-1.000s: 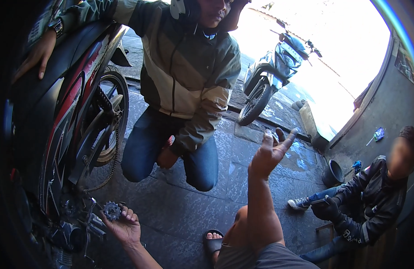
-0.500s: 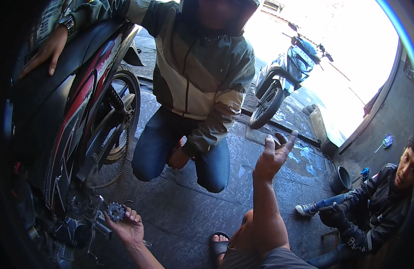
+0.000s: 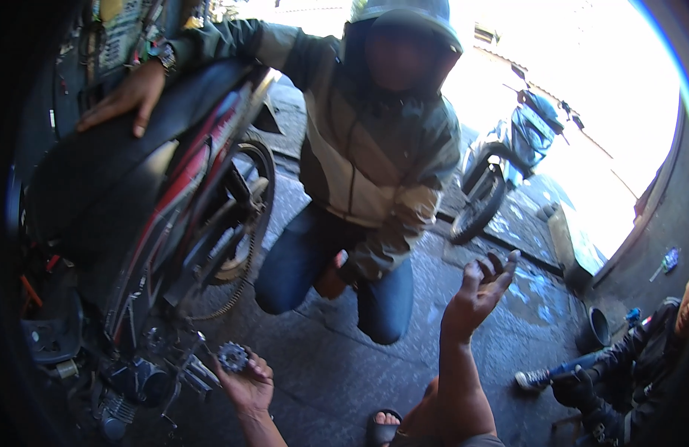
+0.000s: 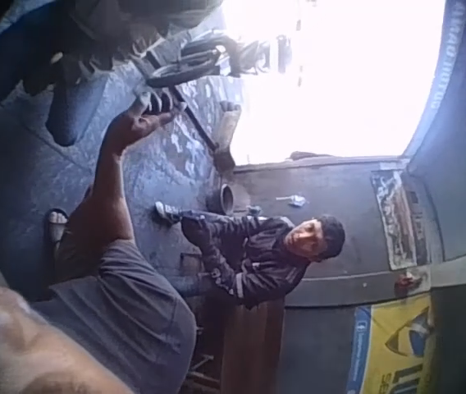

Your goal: Inspecting and attempting to install a front engine sprocket on a motorcycle.

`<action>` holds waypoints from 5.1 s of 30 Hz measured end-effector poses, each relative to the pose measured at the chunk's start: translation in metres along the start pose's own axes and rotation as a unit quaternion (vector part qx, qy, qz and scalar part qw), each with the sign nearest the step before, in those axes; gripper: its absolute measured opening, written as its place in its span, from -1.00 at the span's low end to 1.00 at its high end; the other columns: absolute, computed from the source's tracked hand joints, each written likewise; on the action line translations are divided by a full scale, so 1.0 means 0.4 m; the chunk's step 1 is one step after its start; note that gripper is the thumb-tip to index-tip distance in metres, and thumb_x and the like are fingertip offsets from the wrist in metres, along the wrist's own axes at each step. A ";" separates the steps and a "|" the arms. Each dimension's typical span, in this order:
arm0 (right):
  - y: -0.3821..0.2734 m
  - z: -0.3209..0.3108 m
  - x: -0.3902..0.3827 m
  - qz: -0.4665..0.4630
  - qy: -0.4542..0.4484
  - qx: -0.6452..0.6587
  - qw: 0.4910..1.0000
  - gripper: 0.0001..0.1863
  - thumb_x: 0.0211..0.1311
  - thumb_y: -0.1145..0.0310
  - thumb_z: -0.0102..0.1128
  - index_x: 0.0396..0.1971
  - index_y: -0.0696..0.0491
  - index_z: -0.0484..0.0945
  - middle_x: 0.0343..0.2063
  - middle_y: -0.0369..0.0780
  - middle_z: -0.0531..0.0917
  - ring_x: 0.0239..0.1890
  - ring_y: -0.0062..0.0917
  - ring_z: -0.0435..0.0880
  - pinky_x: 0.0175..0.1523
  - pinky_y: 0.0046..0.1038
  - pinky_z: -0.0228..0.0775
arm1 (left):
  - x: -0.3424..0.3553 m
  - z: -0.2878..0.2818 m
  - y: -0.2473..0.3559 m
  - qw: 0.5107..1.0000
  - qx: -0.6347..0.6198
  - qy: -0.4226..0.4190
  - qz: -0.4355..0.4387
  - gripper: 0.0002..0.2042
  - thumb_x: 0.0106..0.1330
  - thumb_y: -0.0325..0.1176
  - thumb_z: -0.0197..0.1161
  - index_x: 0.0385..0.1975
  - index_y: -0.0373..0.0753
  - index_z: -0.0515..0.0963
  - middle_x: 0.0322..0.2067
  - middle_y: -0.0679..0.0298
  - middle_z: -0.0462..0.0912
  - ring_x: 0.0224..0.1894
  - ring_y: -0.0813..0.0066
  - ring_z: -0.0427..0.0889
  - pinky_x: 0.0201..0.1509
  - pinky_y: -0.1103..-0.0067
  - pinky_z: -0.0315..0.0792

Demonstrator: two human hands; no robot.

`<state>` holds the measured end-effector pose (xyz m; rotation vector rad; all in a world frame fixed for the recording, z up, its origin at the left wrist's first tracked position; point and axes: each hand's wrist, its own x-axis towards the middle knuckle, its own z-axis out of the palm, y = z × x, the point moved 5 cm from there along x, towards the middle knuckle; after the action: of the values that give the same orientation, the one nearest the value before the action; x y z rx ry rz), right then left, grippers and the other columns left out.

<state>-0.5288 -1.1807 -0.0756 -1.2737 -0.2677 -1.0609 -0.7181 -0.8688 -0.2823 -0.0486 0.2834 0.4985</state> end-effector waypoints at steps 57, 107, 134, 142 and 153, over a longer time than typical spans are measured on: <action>-0.186 0.296 -0.566 -0.010 -0.744 -0.025 0.667 -0.28 0.04 0.31 0.44 0.23 0.09 0.36 0.11 0.00 0.43 0.10 -0.11 0.55 0.14 -0.23 0.50 | -0.020 -0.018 -0.051 0.991 0.083 -0.094 -0.041 -0.55 0.47 0.00 -0.05 0.09 -0.25 0.45 -0.05 0.17 0.64 -0.08 0.33 0.67 -0.08 0.41 0.61; -0.214 0.297 -0.601 -0.061 -0.723 -0.014 0.689 -0.31 -0.02 0.37 0.42 0.18 0.13 0.39 0.03 -0.03 0.49 0.07 -0.11 0.53 0.12 -0.22 0.47 | -0.057 0.006 -0.016 0.987 0.148 -0.059 0.005 -0.53 0.48 0.01 -0.11 0.13 -0.24 0.44 -0.03 0.25 0.60 0.02 0.38 0.58 -0.02 0.39 0.54; -0.226 0.307 -0.598 -0.063 -0.701 -0.015 0.710 -0.32 0.00 0.34 0.43 0.17 0.13 0.39 0.03 -0.02 0.49 0.04 -0.12 0.57 0.05 -0.26 0.54 | -0.053 -0.029 0.003 0.983 0.164 -0.084 -0.018 -0.57 0.54 -0.14 -0.20 0.25 -0.27 0.30 0.14 0.17 0.47 0.15 0.37 0.50 0.15 0.44 0.48; -0.229 0.304 -0.603 -0.061 -0.709 -0.016 0.702 -0.29 -0.01 0.30 0.44 0.18 0.13 0.38 0.05 -0.01 0.47 0.07 -0.12 0.56 0.08 -0.25 0.52 | -0.046 -0.039 0.010 0.980 0.179 -0.078 0.026 -0.58 0.45 -0.14 0.06 0.12 -0.33 0.43 -0.02 0.14 0.61 0.00 0.30 0.63 0.01 0.40 0.57; -0.232 0.304 -0.602 -0.065 -0.709 -0.038 0.701 -0.27 -0.02 0.29 0.46 0.19 0.12 0.37 0.05 0.00 0.48 0.10 -0.11 0.54 0.11 -0.22 0.49 | -0.055 -0.036 0.010 0.988 0.147 -0.052 0.016 -0.65 0.43 -0.22 0.11 0.04 -0.36 0.47 -0.11 0.13 0.63 -0.10 0.33 0.65 -0.06 0.42 0.58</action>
<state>-0.6816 -0.9489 -0.1415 -1.9508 -1.5039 0.0586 -0.7424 -0.8772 -0.2897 0.2687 0.2533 0.4853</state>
